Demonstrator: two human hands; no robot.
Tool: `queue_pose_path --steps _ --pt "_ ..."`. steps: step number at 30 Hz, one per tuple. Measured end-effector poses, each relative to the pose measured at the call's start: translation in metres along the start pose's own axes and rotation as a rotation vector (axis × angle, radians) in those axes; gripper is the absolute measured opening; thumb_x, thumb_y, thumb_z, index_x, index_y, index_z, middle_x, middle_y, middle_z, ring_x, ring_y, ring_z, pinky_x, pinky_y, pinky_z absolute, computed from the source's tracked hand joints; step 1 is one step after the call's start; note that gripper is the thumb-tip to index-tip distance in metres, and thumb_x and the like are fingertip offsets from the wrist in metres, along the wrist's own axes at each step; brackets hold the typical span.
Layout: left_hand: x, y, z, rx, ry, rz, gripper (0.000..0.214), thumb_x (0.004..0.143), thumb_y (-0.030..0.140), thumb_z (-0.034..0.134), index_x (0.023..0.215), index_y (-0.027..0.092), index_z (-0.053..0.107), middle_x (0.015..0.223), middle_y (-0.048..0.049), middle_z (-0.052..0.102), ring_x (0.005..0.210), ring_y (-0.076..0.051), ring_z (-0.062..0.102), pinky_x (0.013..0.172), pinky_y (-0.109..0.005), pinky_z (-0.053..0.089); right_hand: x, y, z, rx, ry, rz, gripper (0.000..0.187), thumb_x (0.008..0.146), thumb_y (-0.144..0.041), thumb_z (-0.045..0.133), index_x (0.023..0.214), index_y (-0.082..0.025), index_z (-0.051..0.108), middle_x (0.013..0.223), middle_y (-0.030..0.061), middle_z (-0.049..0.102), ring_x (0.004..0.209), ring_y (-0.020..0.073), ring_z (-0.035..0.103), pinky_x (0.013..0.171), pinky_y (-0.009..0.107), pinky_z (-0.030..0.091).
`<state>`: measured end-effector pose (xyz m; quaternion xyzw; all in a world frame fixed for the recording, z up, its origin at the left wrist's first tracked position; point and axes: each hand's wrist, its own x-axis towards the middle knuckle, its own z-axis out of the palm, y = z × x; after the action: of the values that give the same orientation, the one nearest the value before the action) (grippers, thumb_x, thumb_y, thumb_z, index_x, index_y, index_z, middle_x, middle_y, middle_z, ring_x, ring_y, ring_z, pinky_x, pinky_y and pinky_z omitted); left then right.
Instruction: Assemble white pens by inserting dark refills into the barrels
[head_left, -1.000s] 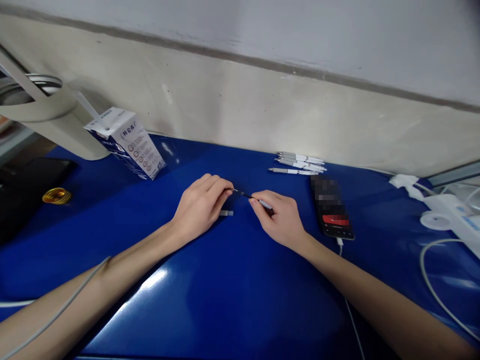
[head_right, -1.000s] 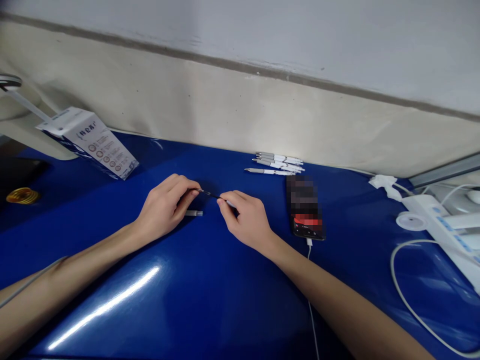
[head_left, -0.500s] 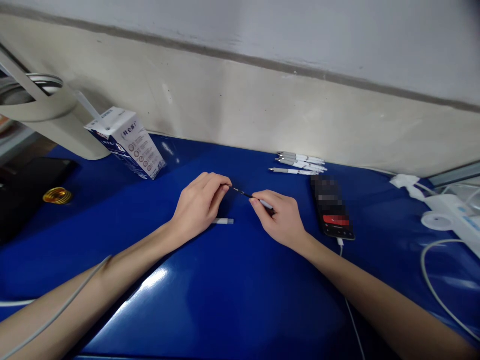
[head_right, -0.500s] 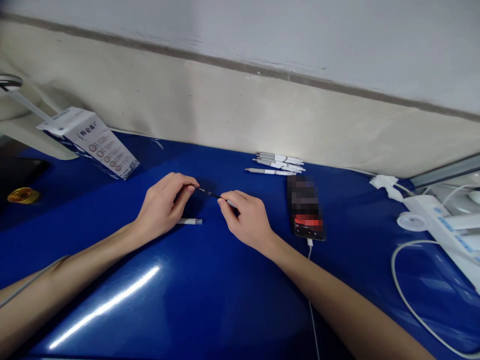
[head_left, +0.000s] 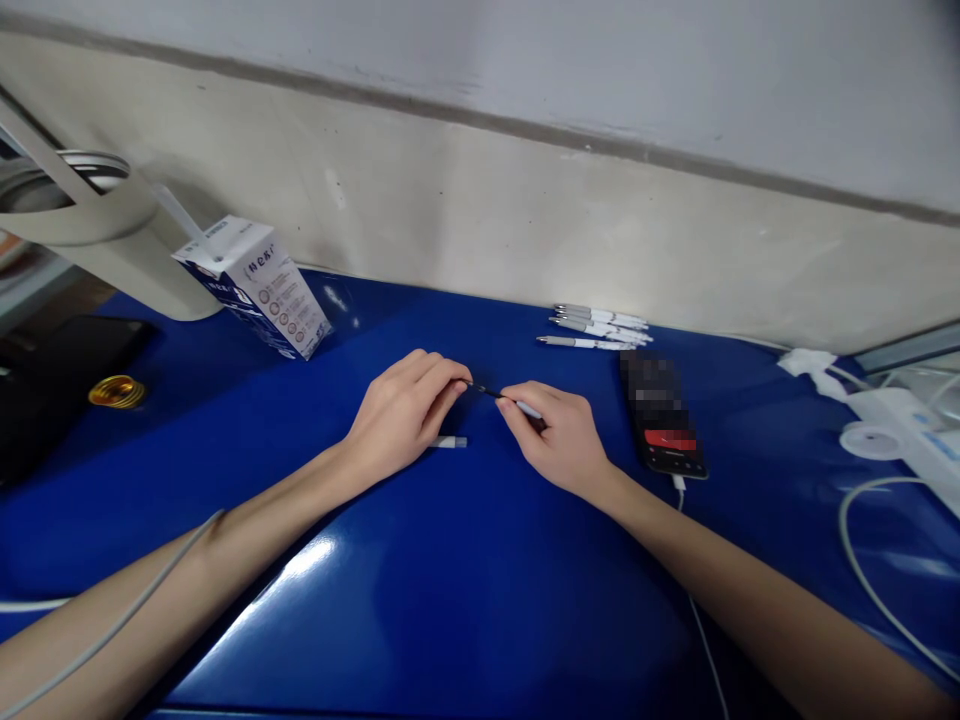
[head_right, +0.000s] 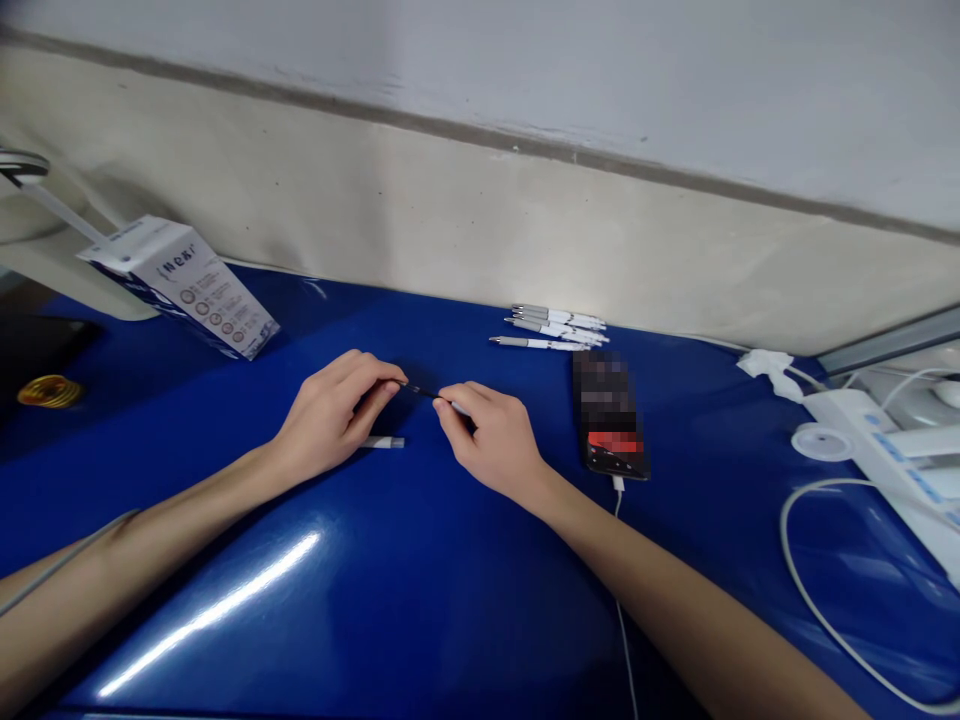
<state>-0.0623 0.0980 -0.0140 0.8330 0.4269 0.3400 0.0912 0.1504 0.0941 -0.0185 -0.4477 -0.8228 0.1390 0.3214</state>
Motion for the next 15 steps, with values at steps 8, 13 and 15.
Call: queue_pose_path --steps 8,13,15 --pt "0.0002 0.0020 -0.0010 0.064 -0.090 0.071 0.023 0.097 0.027 0.042 0.100 0.018 0.063 0.088 -0.0053 0.064 0.080 -0.017 0.053 0.074 -0.031 0.044 -0.0008 -0.0014 -0.0014 -0.074 -0.089 -0.030 0.021 0.094 -0.028 0.046 0.091 -0.019 0.065 0.072 0.0009 0.062 0.062 0.0110 0.054 0.059 0.024 0.038" --pt "0.0002 0.0052 -0.0014 0.058 -0.069 0.052 0.022 0.095 0.028 0.044 0.107 0.019 0.060 0.093 -0.0057 0.063 0.085 -0.018 0.055 0.077 -0.032 0.045 -0.0010 -0.0009 -0.0001 -0.068 -0.091 -0.041 0.021 0.094 -0.028 0.047 0.091 -0.019 0.065 0.075 0.0017 0.064 0.063 0.0115 0.055 0.061 0.024 0.039" --pt "-0.0005 0.0065 -0.0023 0.053 0.018 -0.001 0.021 0.093 0.028 0.046 0.108 0.018 0.057 0.093 -0.0057 0.061 0.086 -0.018 0.055 0.077 -0.033 0.045 -0.0004 -0.0009 -0.0001 -0.030 -0.063 -0.024 0.020 0.094 -0.028 0.047 0.091 -0.020 0.065 0.077 0.0019 0.065 0.064 0.0117 0.056 0.060 0.024 0.040"
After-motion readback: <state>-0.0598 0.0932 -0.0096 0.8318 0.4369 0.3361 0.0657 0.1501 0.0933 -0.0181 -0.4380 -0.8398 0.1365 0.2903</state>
